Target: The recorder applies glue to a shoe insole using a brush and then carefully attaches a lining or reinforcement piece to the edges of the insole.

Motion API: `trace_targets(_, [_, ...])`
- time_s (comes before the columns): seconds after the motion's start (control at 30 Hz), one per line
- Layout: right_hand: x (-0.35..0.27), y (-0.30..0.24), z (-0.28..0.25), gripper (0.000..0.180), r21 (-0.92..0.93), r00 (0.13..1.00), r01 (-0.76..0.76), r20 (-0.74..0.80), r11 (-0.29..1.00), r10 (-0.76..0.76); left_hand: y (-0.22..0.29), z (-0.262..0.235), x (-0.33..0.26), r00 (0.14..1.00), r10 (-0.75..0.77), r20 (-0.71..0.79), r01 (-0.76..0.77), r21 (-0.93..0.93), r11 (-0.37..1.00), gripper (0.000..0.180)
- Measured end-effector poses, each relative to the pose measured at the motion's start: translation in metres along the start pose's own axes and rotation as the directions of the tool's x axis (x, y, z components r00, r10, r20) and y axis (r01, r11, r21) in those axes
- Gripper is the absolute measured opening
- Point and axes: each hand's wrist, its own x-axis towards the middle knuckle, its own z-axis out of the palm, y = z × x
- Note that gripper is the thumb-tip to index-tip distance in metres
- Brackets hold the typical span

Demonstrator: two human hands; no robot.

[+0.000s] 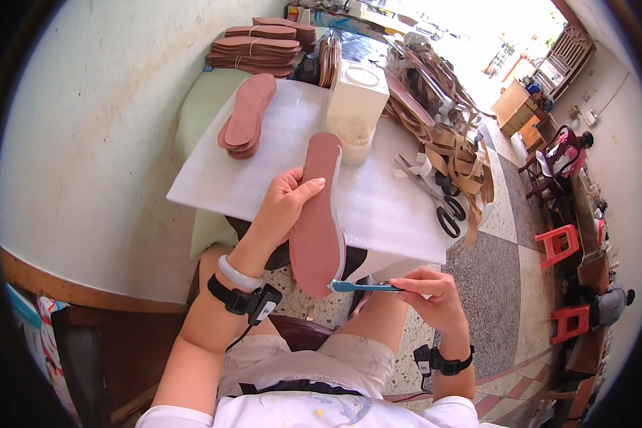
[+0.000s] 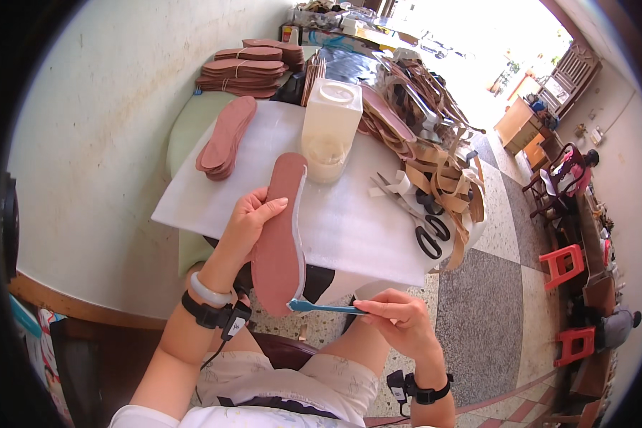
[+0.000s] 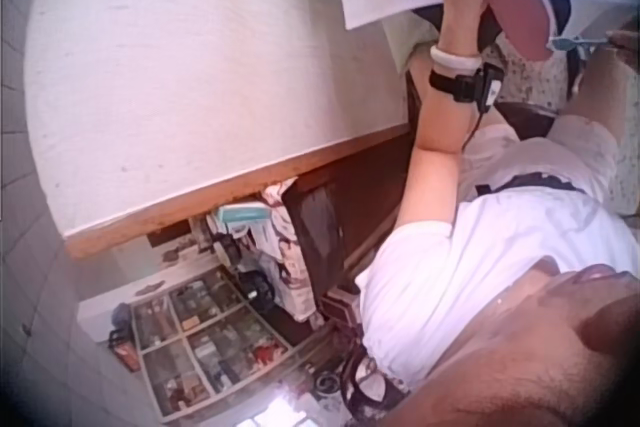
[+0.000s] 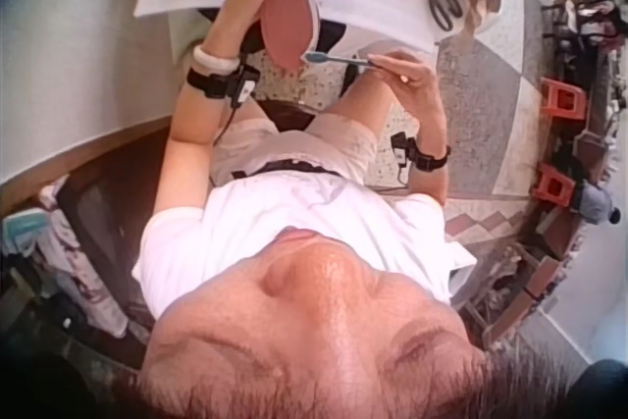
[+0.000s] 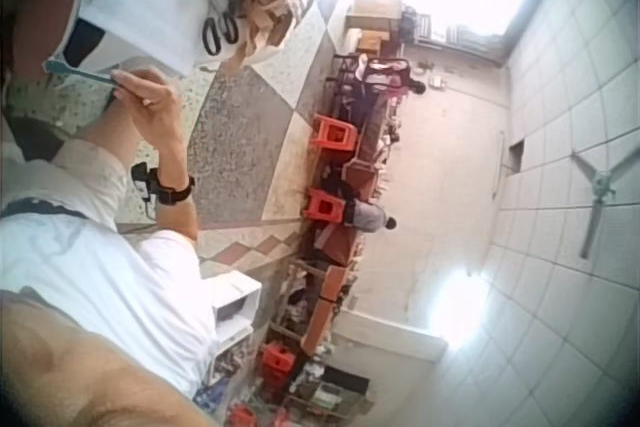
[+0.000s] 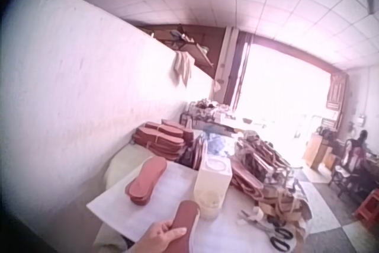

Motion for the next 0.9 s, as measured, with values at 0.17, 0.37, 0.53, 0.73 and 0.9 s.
trace_targets(0.17, [-0.011,-0.003,0.005,0.033,0.092,1.0,-0.011,-0.016,0.996,0.013,-0.003,0.001,0.001,1.0,0.024,-0.01,-0.024,0.011,1.0,0.015])
trace_targets(0.37, [0.021,0.003,-0.009,0.029,-0.061,0.971,-0.009,-0.238,0.998,-0.006,-0.003,-0.003,0.003,0.999,-0.003,0.038,0.001,0.077,0.997,0.019])
trace_targets(0.53, [0.036,0.007,-0.005,0.029,-0.018,0.976,0.013,-0.216,1.0,-0.016,0.0,-0.002,0.002,0.996,-0.022,0.085,0.015,0.087,0.996,0.019])
trace_targets(0.73, [0.024,0.013,-0.003,0.031,-0.01,0.984,-0.002,-0.179,1.0,0.001,0.0,-0.001,0.0,1.0,-0.004,0.028,0.002,0.058,0.998,0.018])
trace_targets(0.9, [0.002,0.01,0.005,0.032,0.038,0.984,-0.012,-0.179,0.999,0.019,-0.001,-0.004,0.001,1.0,0.013,-0.028,-0.012,0.039,0.999,0.017])
